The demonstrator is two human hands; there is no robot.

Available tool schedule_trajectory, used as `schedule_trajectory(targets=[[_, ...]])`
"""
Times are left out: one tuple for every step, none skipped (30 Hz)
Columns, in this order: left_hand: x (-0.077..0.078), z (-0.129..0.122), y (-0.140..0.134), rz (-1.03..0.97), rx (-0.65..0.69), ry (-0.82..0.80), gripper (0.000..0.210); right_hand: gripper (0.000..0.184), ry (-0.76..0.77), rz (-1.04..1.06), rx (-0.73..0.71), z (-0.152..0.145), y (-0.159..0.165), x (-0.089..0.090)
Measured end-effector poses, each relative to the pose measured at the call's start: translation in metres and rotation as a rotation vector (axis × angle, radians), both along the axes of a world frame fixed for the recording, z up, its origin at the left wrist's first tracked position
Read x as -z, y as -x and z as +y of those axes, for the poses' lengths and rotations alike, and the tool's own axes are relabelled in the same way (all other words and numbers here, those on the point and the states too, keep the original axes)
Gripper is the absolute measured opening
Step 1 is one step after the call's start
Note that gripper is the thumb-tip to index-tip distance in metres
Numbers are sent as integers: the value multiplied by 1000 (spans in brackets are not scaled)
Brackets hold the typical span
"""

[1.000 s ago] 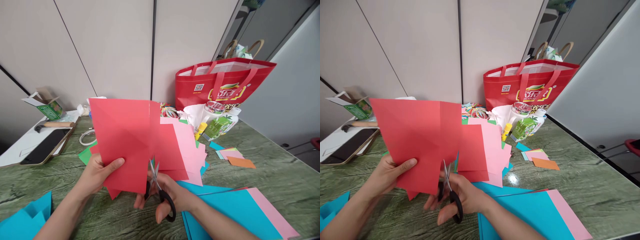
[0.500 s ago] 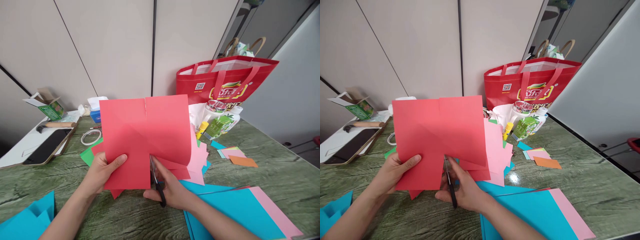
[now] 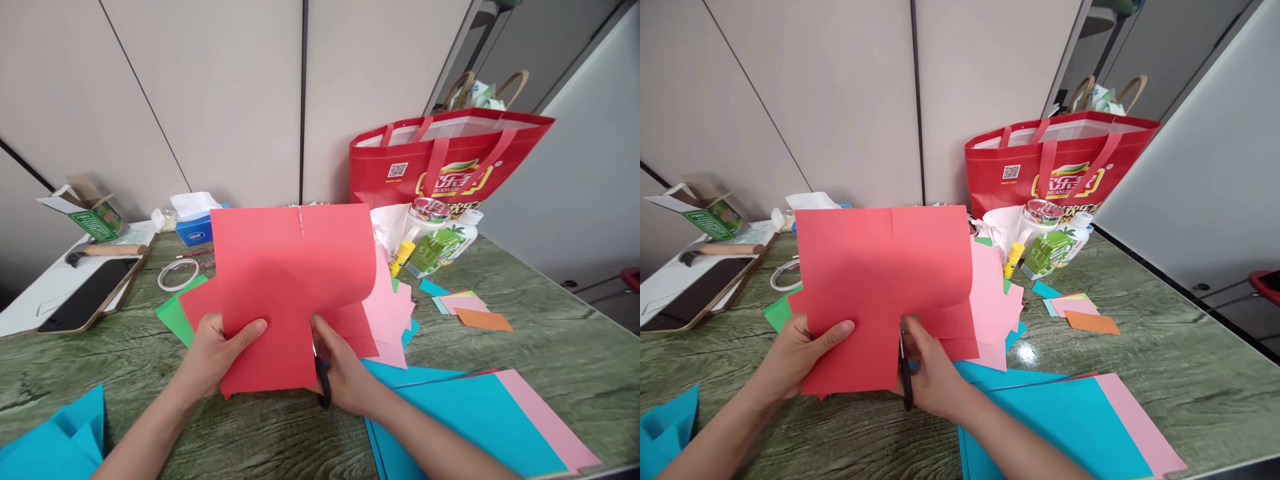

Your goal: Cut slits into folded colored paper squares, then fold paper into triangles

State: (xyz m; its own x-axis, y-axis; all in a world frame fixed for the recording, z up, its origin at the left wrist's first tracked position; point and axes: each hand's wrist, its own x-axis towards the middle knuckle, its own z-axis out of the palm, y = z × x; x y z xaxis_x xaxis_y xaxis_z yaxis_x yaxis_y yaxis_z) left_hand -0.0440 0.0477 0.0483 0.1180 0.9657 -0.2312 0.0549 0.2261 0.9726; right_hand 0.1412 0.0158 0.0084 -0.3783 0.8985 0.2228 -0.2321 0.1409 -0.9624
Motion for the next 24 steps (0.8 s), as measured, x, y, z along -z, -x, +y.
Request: schedule_trajectory(targets=[[1,-1,0,28,16,-12,22,71,9,14,16,1,0,0],[2,-1,0,49,26,-22,23,67,22,23,30,1,1,-1],[3,-1,0,62,31,-30,23,65,32,30,40,2,1,-1],[4,-1,-1,70,30,-36,24,63,39,35,48,2,2,-1],[5,-1,-1,77,26,-39,24,62,44,41,53,3,2,-1],[5,-1,-2,84,21,-39,25,60,49,49,57,3,2,-1],[5,-1,-2,91,15,-41,25,60,52,59,57,2,2,-1],[5,-2,-3,97,8,-43,25,59,56,68,55,2,2,-1],[5,-2,-3,104,0,-45,25,58,59,76,51,2,2,-1],[5,-2,-3,110,-4,-46,25,58,63,82,47,2,2,-2],[5,-3,-3,111,-6,-46,26,57,66,85,45,1,2,-2],[4,-3,-3,110,-7,-47,26,57,70,86,47,1,1,-2],[4,-4,-3,109,-9,-47,26,56,75,86,52,1,1,-1],[4,-4,-3,109,-12,-47,26,55,79,89,60,1,1,-1],[5,-4,-3,109,-16,-49,26,54,80,96,67,1,1,-1],[5,-3,-3,108,-19,-51,26,52,81,105,71,1,2,0],[6,-3,-3,108,-18,-53,25,49,83,116,76,1,2,0],[6,-3,-3,105,-14,-54,24,46,85,126,81,1,2,0],[7,-2,-3,98,-9,-56,24,43,87,132,85,1,3,1],[8,-2,-3,90,-6,-58,23,41,91,135,90,1,3,1],[8,-2,-3,84,-6,-59,23,40,96,136,94,0,3,1],[9,-2,-3,79,-10,-62,23,39,99,140,97,0,3,1],[9,-2,-3,75,-15,-63,23,39,103,144,98,0,3,1],[9,-3,-4,74,-18,-66,24,39,106,150,100,0,3,1]])
